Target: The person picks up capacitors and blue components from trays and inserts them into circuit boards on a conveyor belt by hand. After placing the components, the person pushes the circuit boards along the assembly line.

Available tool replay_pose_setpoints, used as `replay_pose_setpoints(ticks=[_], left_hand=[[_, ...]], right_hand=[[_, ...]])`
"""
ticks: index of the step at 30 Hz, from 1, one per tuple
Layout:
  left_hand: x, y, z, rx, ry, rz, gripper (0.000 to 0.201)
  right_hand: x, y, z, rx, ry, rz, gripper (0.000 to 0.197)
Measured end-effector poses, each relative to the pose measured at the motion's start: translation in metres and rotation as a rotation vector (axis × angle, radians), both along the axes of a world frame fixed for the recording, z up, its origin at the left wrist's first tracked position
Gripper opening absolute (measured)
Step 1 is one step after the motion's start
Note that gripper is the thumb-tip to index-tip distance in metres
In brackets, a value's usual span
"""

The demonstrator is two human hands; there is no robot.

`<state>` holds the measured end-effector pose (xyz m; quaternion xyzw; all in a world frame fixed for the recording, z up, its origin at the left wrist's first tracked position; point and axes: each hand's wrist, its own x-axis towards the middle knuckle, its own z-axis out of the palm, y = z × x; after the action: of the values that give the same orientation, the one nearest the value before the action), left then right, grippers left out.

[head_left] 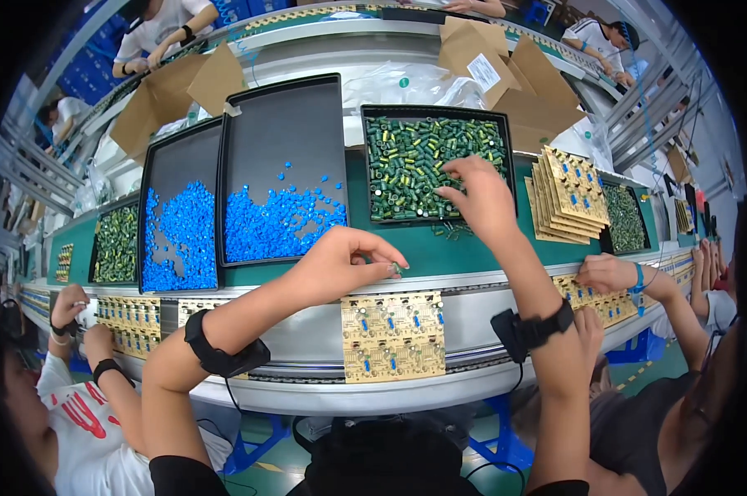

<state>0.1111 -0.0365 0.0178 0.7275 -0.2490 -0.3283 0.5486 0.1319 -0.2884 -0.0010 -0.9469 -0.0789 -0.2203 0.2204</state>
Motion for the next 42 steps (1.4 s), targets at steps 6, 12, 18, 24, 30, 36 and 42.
replay_pose_setpoints(ticks=[6,12,18,24,30,36,42], left_hand=[[-0.006,-0.004,0.011,0.175,-0.175,-0.045,0.015],[-0.022,-0.009,0.005,0.326,-0.699,-0.143,0.009],[-0.028,-0.016,-0.008,0.411,-0.958,-0.279,0.009],[-0.031,-0.013,-0.011,0.473,-0.891,-0.285,0.009],[-0.04,-0.013,-0.011,0.487,-1.004,-0.263,0.011],[-0.051,-0.015,-0.012,0.575,-1.215,-0.31,0.01],[-0.053,-0.005,-0.007,0.544,-1.19,-0.302,0.003]], right_hand=[[0.005,0.009,0.002,-0.028,0.138,-0.011,0.022],[0.007,0.013,0.0,0.013,0.111,0.022,0.021],[0.0,0.013,-0.001,0.057,-0.04,0.063,0.015],[-0.01,0.015,-0.005,0.162,-0.111,0.078,0.01],[-0.016,0.022,-0.003,0.288,-0.095,0.1,0.009],[-0.023,0.034,0.003,0.341,-0.141,0.143,0.009],[-0.053,0.046,0.018,0.514,0.046,0.155,0.013]])
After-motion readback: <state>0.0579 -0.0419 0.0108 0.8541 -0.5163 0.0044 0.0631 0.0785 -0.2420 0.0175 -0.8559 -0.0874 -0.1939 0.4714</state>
